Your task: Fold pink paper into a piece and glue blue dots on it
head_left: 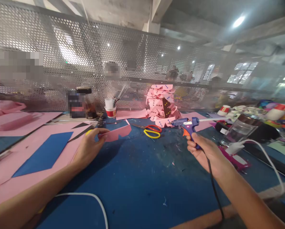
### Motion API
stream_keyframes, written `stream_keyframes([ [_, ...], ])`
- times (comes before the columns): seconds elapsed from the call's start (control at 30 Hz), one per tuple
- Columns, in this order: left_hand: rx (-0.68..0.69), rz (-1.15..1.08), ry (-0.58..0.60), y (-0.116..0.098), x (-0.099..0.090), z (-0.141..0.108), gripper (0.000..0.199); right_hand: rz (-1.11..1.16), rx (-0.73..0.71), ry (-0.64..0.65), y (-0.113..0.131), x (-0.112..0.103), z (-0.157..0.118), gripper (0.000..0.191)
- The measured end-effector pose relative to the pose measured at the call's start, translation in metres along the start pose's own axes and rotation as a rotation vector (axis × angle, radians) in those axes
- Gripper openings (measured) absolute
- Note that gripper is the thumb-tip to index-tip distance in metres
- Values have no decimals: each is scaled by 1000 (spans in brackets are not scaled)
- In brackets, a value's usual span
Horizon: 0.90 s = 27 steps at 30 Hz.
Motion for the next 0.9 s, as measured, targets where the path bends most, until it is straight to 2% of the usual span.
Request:
stream_keyframes([
  [0.2, 49, -44, -30, 9, 3, 2, 29, 85, 120, 193, -19, 27, 10, 24],
  [0.4, 47, -53, -40, 10, 2, 2, 27, 42, 211, 281, -26, 55, 15, 38],
  [0.5, 51, -112, -46, 8, 3, 1, 28, 1, 238, 352, -37, 65, 19, 23],
  [0.57, 56, -143, -41, 5, 5, -2, 28, -34, 242, 387, -44, 69, 21, 10],
  [0.73, 57, -216, -4, -5, 11, -5, 29, -163, 216, 407, -52, 67, 22, 23],
  [0.9, -12, -208, 15, -2, 15, -8, 28, -343, 169, 412, -50, 62, 15, 28],
])
Point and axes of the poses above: each hand's wrist, its own z-axis towards the middle knuckle, its own x-axis out of the palm, y = z × x, the point moved 7 cm from there along z, towards the middle knuckle, and after that the axes turned 8 degrees about y, right-handed, at the moved point
